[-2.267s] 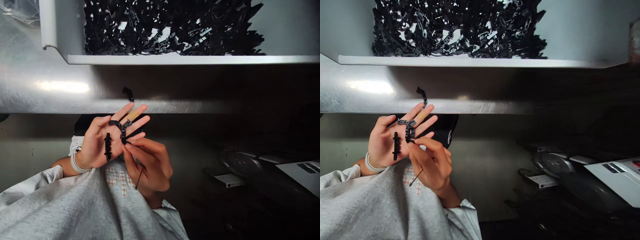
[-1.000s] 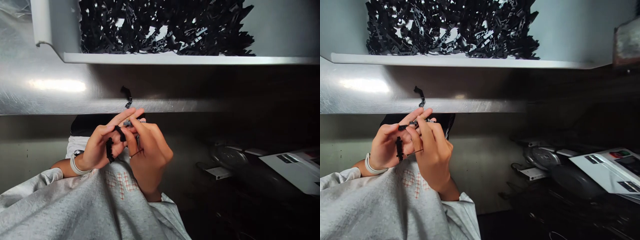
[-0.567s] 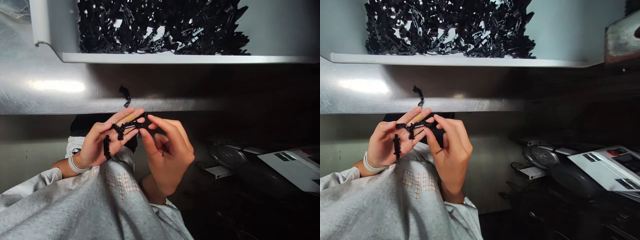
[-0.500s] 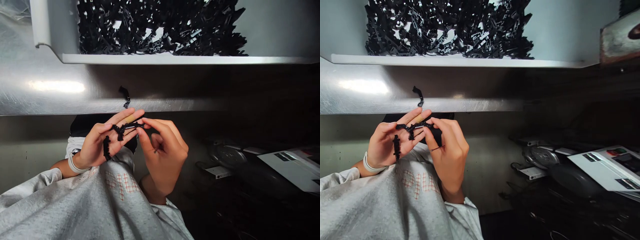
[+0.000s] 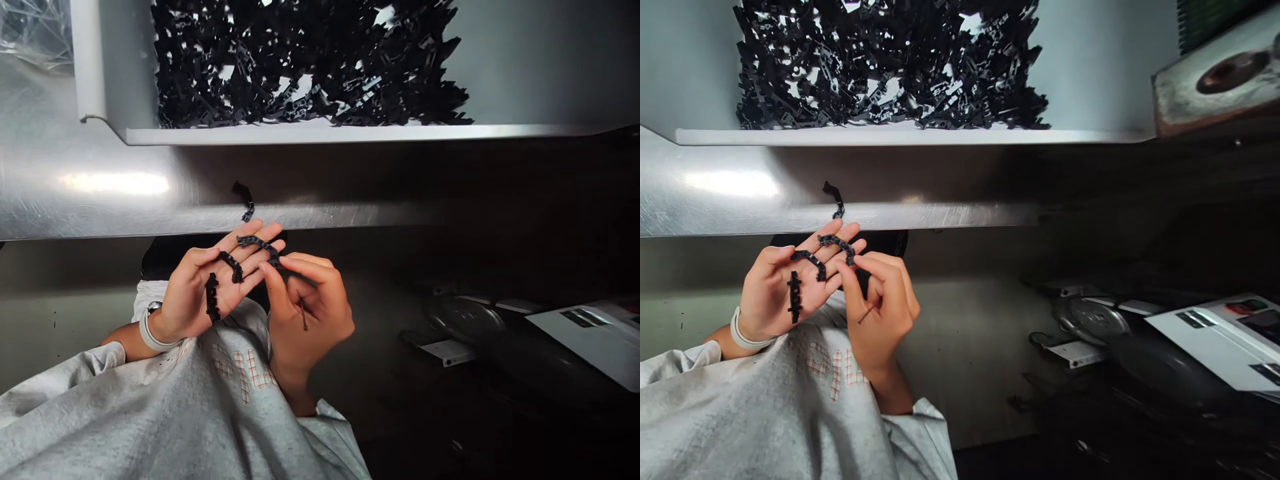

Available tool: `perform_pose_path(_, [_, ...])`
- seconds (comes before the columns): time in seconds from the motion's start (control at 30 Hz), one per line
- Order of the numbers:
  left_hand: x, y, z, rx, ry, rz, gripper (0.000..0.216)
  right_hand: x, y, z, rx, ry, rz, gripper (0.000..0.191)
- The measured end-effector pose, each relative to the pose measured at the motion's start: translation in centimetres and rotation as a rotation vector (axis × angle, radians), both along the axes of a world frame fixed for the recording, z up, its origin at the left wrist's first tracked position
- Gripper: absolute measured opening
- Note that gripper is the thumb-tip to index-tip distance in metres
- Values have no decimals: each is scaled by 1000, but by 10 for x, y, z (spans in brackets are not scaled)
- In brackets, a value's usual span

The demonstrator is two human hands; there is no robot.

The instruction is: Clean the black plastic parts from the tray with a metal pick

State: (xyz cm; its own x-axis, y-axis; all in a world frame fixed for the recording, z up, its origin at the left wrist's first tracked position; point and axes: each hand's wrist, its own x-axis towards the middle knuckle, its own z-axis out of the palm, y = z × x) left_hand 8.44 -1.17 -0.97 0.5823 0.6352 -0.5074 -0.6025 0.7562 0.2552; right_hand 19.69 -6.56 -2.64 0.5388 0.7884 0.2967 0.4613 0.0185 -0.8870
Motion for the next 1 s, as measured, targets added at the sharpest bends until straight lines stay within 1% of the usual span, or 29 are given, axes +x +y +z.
perform_pose_path(0.1, [0, 0, 3, -24, 25, -10, 67, -5, 2, -2, -6, -24, 69, 18])
perform_pose_path(0.2, [1, 1, 6, -52, 28, -6, 71, -6, 2, -2, -28, -34, 107, 17])
perform_pose_path(0.37, [1, 3, 9, -91, 47, 35, 74, 8, 0, 1, -60, -24, 179, 9])
perform_pose_path(0.43, [0, 3, 8, -95, 44, 46, 75, 17, 4, 1, -45, -6, 163, 7])
perform_pose_path(0.5, [-4, 4, 9, -99, 53, 55, 75, 27, 12, -2, -39, -24, 86, 10])
perform_pose_path(0.57, [-7, 5, 10, -103, 81, 62, 77, 34, 23, -7, -77, -73, 31, 10])
perform_pose_path(0.6, [-9, 5, 11, -102, 93, 67, 78, 35, 29, -10, -110, -108, 46, 8])
perform_pose_path(0.63, [-11, 5, 13, -97, 96, 73, 78, 35, 35, -12, -150, -149, 87, 5])
perform_pose_path(0.67, [-12, 6, 14, -87, 92, 79, 77, 34, 40, -13, -183, -194, 139, 5])
perform_pose_path(0.77, [-17, 6, 19, -54, 60, 99, 75, 25, 51, -14, -232, -336, 238, 17])
perform_pose_path(0.87, [-21, 7, 21, -23, 33, 120, 75, 15, 57, -11, -265, -461, 242, 21])
perform_pose_path(1.0, [-24, 10, 22, 18, 9, 149, 77, 7, 63, -6, -363, -567, 187, 19])
